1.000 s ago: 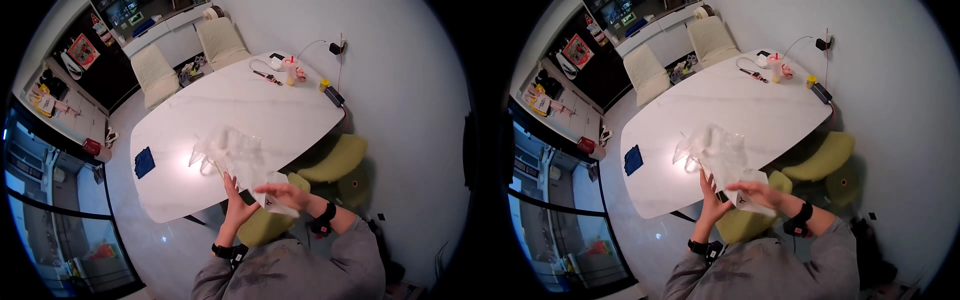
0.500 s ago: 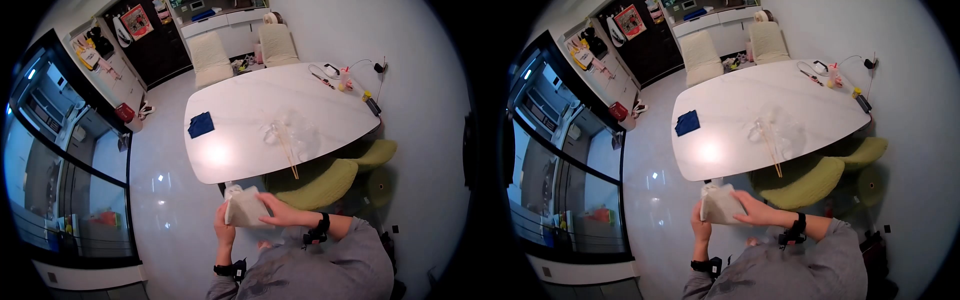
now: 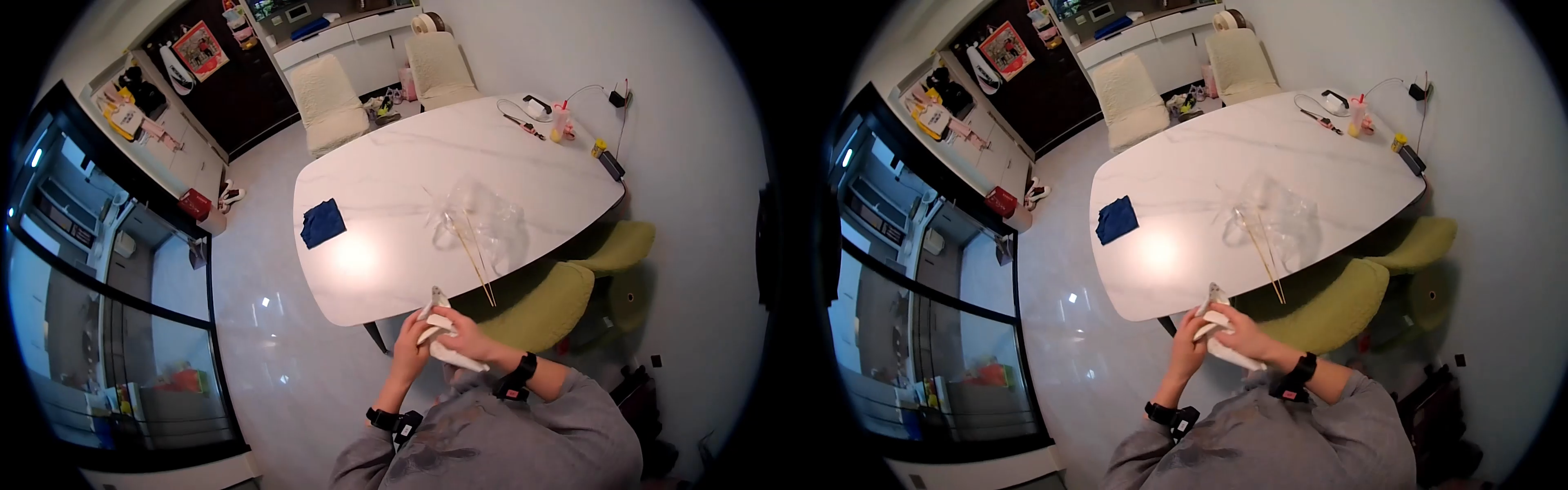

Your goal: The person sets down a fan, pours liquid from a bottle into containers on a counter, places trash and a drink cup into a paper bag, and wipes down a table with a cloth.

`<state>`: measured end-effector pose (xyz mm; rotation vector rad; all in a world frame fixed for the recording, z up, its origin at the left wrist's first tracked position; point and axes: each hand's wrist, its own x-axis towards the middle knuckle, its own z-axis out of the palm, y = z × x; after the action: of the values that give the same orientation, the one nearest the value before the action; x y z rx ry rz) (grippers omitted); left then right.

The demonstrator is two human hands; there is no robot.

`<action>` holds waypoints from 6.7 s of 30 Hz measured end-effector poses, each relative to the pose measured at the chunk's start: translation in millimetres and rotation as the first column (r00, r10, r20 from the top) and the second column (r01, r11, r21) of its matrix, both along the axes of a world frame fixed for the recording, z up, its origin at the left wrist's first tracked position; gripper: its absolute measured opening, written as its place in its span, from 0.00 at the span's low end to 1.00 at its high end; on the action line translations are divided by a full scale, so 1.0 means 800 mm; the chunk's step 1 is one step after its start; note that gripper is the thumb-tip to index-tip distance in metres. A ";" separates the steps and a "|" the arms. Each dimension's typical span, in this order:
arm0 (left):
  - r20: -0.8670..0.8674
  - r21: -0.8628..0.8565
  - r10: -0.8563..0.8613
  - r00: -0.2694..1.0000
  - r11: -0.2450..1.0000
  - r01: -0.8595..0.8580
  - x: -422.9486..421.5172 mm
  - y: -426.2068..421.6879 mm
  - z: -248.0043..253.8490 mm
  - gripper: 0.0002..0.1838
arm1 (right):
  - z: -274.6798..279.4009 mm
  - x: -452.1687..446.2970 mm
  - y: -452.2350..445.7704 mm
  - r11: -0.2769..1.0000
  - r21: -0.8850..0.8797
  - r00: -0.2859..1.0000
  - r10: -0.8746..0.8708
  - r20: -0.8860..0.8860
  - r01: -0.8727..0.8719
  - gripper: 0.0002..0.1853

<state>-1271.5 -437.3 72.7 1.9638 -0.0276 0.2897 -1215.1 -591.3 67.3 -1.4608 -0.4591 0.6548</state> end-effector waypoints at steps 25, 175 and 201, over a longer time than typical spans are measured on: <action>-0.264 0.043 -0.184 0.947 0.978 0.202 0.345 0.050 -0.133 0.17 | -0.157 0.164 -0.057 0.666 -0.083 0.525 -0.653 -0.547 0.742 0.23; -0.715 -0.699 -0.003 0.699 -0.006 -0.715 0.055 1.109 -0.124 0.38 | -0.058 0.235 1.253 0.921 0.228 0.438 0.355 -0.826 -0.317 0.04; -0.408 0.223 0.544 0.733 0.838 -0.497 0.406 1.607 -0.120 0.17 | -0.166 0.464 1.763 0.903 -0.328 0.960 0.271 -0.067 -0.277 0.12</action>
<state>-947.0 848.3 -23.3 2.0633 0.8542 0.1785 -844.0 818.9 -65.1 -1.7252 -0.5644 1.0107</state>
